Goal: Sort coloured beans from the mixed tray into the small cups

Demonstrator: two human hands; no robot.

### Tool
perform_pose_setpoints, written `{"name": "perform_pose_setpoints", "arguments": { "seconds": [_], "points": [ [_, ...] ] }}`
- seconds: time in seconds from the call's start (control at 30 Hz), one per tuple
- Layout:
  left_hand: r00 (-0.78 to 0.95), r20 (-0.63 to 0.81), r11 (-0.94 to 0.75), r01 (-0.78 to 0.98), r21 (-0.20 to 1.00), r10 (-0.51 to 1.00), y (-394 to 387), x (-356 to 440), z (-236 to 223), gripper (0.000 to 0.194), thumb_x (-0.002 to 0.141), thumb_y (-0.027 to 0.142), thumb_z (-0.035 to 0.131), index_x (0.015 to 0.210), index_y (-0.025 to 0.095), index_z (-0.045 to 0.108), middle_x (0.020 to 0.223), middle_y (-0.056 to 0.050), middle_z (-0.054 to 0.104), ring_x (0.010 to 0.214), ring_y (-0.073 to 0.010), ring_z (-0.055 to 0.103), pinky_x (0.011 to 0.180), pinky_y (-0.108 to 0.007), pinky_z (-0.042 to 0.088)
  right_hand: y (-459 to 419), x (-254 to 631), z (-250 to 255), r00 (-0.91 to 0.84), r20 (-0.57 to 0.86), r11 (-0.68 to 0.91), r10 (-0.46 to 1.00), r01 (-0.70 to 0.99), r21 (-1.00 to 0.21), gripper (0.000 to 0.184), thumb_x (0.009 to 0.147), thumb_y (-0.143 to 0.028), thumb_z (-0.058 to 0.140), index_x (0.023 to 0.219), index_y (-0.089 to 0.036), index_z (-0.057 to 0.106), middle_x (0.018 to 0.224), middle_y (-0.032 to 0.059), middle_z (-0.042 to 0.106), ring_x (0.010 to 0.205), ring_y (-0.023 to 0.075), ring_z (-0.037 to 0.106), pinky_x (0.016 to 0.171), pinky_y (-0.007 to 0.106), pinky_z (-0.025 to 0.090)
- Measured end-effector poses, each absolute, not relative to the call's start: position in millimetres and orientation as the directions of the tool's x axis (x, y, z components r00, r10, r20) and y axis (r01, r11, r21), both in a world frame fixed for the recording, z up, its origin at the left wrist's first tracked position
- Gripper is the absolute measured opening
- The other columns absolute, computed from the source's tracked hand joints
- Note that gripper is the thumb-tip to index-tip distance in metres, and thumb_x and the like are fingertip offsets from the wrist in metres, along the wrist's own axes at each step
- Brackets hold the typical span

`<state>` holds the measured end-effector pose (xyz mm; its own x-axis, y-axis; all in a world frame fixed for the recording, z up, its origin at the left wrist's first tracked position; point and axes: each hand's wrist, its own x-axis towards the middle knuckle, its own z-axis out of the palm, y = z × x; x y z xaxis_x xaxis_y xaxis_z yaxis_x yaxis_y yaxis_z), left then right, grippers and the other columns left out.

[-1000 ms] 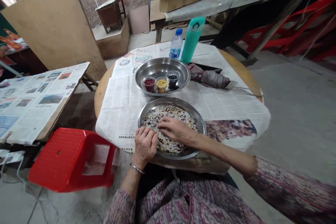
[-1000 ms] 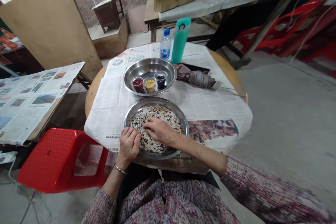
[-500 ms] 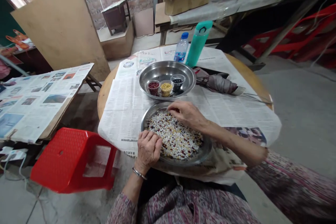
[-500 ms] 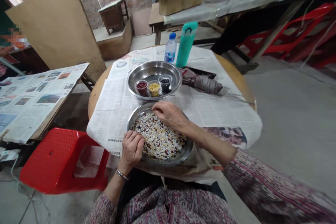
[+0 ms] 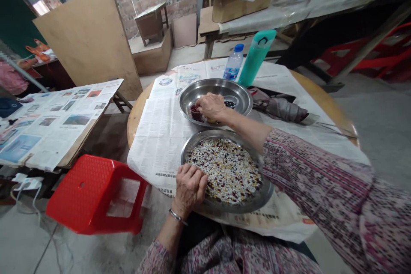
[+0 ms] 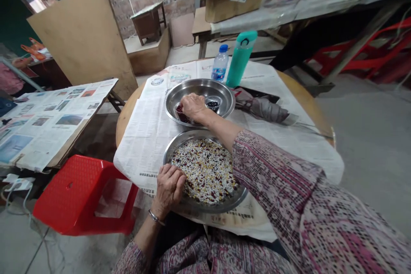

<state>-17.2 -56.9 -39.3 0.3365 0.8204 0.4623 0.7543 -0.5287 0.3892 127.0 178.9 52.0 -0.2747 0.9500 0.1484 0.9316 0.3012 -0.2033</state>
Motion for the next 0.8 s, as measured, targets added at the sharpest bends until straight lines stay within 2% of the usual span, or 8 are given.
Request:
{"name": "perform_pose_setpoints", "arguments": {
  "seconds": [0.27,0.5,0.67,0.73,0.8],
  "points": [
    [0.345,0.451,-0.525,0.763,0.376,0.823,-57.0,-17.3,-39.7,0.035,0.103,0.029,0.032,0.08,0.019,0.056,0.083,-0.004,0.061,0.083,-0.0191,0.051,0.081,-0.038,0.039,184.2,124.2,44.5,-0.285,0.121,0.301,0.951,0.941,-0.156,0.03,0.088,-0.021,0.05,0.104,-0.018,0.075,0.104,0.0153,0.072,0.1,0.0291,0.063,0.079,0.038,0.046],
    [0.346,0.446,-0.52,0.775,0.36,0.825,-56.9,-17.2,-39.9,0.033,0.102,0.028,0.035,0.078,0.019,0.056,0.082,-0.004,0.062,0.082,-0.0189,0.051,0.08,-0.037,0.039,184.5,123.9,40.7,-0.3,0.161,0.328,0.94,0.924,-0.198,0.029,0.089,-0.018,0.05,0.105,-0.018,0.073,0.109,0.0128,0.072,0.101,0.0256,0.062,0.079,0.034,0.045],
    [0.356,0.447,-0.526,0.778,0.344,0.82,-56.4,-17.8,-39.6,0.032,0.102,0.026,0.035,0.079,0.019,0.057,0.081,-0.005,0.061,0.082,-0.02,0.051,0.079,-0.038,0.04,167.8,133.1,48.0,-0.331,0.265,0.411,0.906,0.839,-0.357,0.028,0.092,-0.016,0.045,0.104,-0.013,0.07,0.107,0.0144,0.071,0.097,0.0232,0.062,0.084,0.035,0.045],
    [0.359,0.45,-0.53,0.774,0.346,0.818,-56.3,-17.5,-39.4,0.032,0.101,0.025,0.036,0.079,0.02,0.057,0.081,-0.005,0.061,0.082,-0.0204,0.051,0.079,-0.038,0.041,143.3,142.5,45.8,-0.422,0.309,0.52,0.853,0.741,-0.424,0.026,0.093,-0.018,0.045,0.102,-0.012,0.069,0.106,0.0162,0.071,0.095,0.0246,0.062,0.085,0.038,0.045],
    [0.335,0.457,-0.521,0.766,0.377,0.824,-56.4,-16.7,-39.6,0.03,0.101,0.024,0.036,0.081,0.02,0.058,0.083,-0.005,0.062,0.084,-0.0204,0.053,0.081,-0.038,0.042,107.3,153.6,36.5,-0.519,0.295,0.596,0.802,0.668,-0.446,0.02,0.092,-0.018,0.049,0.095,-0.014,0.068,0.099,0.0126,0.071,0.09,0.0225,0.063,0.083,0.036,0.047]
  ]
}}
